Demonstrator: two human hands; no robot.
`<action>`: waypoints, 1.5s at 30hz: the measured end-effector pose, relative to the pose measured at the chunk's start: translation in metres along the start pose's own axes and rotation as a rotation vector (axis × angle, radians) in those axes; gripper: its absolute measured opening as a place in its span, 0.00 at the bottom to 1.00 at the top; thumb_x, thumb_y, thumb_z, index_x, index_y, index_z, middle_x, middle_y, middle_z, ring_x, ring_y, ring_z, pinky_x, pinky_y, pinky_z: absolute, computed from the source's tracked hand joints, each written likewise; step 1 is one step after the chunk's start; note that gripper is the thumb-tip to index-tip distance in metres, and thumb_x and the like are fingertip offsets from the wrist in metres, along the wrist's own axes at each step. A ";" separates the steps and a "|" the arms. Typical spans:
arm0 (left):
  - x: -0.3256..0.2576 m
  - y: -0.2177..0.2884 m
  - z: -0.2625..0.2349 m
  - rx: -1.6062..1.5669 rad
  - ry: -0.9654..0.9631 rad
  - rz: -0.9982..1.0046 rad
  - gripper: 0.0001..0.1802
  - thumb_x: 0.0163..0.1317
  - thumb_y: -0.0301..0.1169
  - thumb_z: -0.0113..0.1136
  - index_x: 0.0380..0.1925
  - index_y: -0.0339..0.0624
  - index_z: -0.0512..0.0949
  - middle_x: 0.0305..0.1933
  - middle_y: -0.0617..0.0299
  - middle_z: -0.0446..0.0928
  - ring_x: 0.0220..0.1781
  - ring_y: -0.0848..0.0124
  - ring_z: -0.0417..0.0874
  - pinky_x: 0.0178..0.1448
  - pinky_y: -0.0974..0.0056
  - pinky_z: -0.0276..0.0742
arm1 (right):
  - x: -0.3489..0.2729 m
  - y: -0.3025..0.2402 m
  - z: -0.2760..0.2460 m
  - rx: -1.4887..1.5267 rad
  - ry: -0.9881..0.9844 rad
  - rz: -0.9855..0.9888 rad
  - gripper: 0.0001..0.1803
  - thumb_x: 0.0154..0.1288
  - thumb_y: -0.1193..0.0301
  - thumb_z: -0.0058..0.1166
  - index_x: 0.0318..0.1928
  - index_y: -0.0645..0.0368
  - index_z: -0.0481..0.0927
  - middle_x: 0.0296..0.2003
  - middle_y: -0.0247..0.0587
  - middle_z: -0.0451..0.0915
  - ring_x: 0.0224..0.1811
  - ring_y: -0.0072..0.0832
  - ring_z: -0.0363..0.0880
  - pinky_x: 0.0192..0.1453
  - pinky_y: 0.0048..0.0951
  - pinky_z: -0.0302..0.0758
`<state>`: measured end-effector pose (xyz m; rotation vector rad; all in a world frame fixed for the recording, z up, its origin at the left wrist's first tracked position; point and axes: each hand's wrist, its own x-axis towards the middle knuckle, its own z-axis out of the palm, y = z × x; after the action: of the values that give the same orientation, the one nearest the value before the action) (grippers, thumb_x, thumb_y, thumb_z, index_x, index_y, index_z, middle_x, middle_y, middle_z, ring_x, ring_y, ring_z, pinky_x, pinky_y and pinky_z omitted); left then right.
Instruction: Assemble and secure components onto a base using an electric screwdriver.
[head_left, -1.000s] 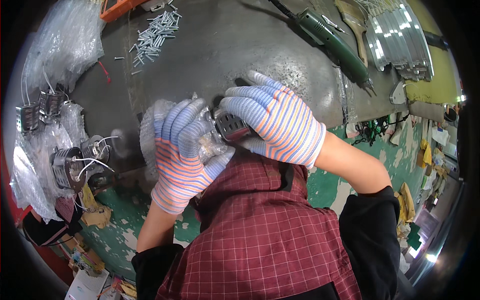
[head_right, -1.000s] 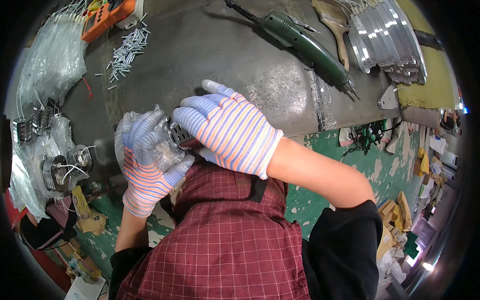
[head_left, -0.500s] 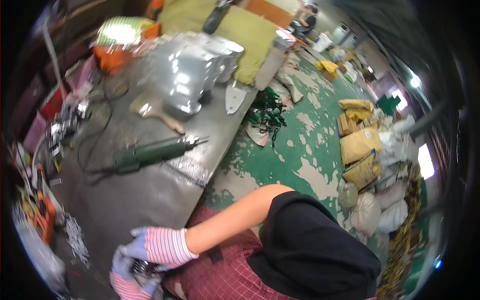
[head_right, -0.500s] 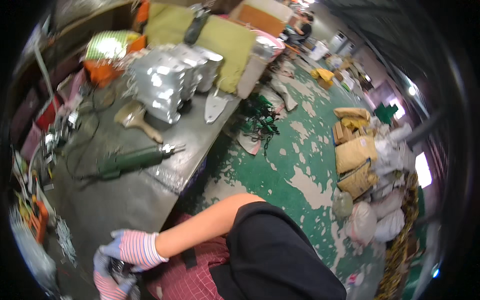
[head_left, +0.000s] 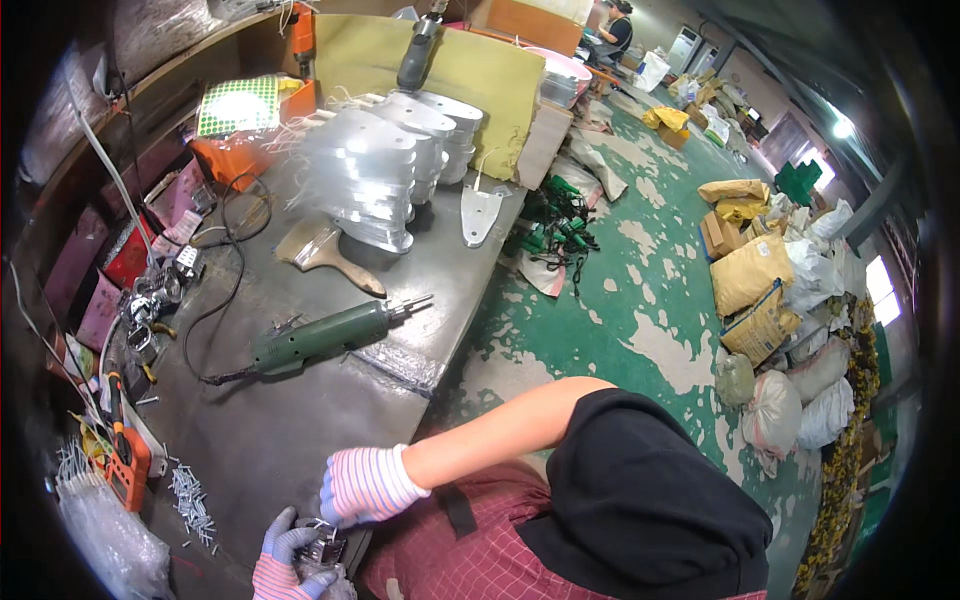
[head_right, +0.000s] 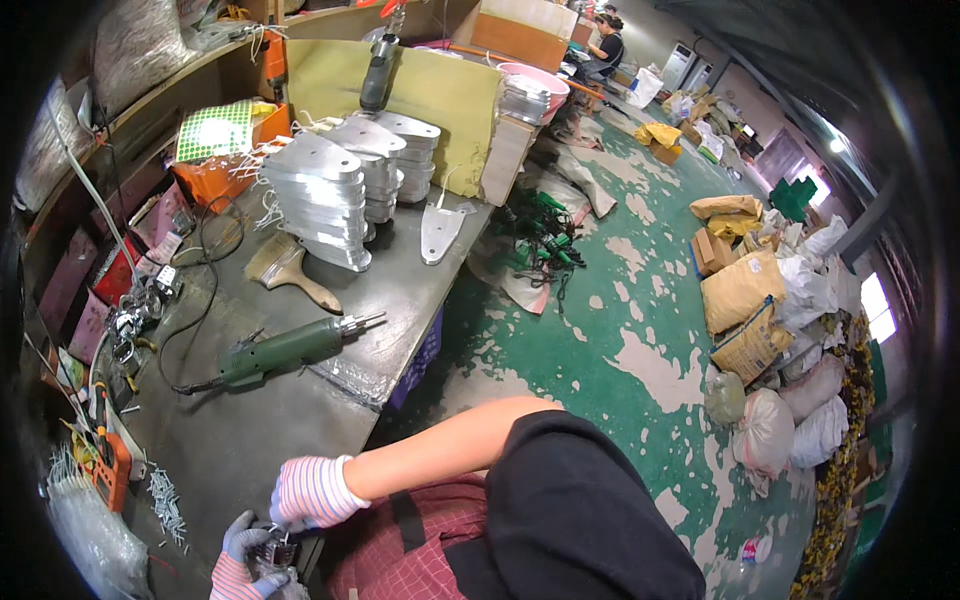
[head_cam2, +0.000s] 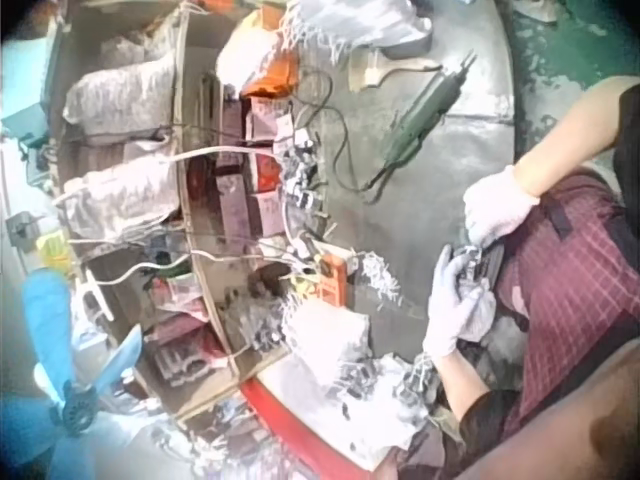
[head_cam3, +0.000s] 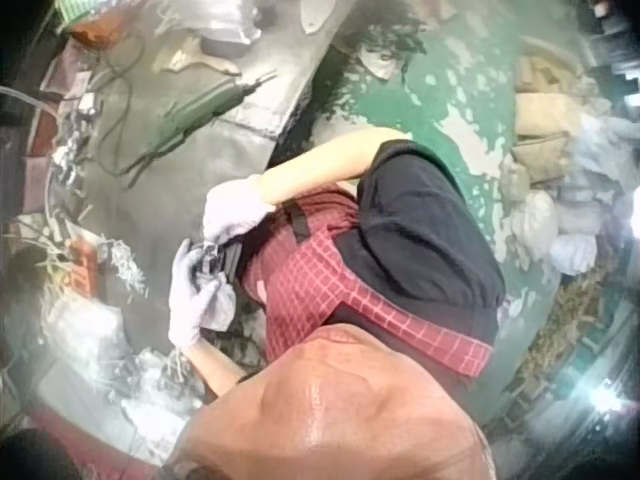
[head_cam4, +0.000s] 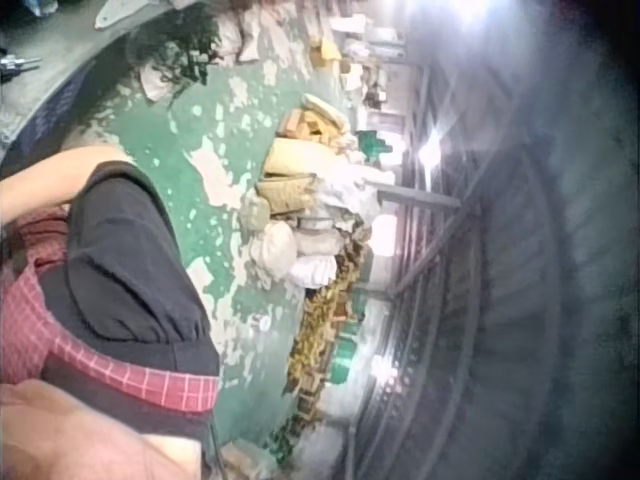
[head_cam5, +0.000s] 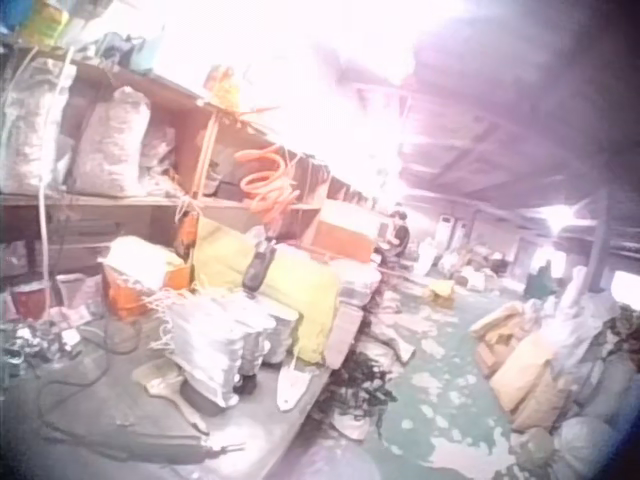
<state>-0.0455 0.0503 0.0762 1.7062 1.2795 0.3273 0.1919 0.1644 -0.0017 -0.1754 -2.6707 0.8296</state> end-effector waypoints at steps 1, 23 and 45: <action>0.001 -0.005 -0.001 -0.005 0.007 -0.028 0.33 0.57 0.30 0.69 0.64 0.39 0.71 0.76 0.44 0.59 0.75 0.52 0.64 0.77 0.55 0.61 | -0.001 0.004 -0.005 0.037 0.057 0.027 0.09 0.54 0.64 0.62 0.33 0.53 0.81 0.30 0.45 0.82 0.38 0.51 0.82 0.41 0.46 0.79; -0.026 -0.021 0.117 -0.253 1.220 -0.441 0.38 0.63 0.27 0.69 0.70 0.39 0.61 0.55 0.55 0.75 0.49 0.71 0.80 0.51 0.66 0.81 | -0.045 -0.068 -0.006 0.747 0.127 0.818 0.38 0.72 0.73 0.53 0.77 0.56 0.53 0.35 0.39 0.81 0.39 0.25 0.80 0.49 0.29 0.78; -0.011 -0.023 0.067 0.304 0.707 -0.202 0.38 0.42 0.41 0.79 0.58 0.49 0.77 0.56 0.53 0.75 0.58 0.53 0.76 0.61 0.50 0.75 | 0.031 -0.028 0.017 -0.144 0.277 0.134 0.16 0.52 0.57 0.66 0.35 0.53 0.81 0.36 0.42 0.78 0.44 0.44 0.77 0.56 0.48 0.71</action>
<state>-0.0187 0.0067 0.0265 1.7524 2.0876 0.6821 0.1563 0.1395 0.0100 -0.4736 -2.4746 0.6003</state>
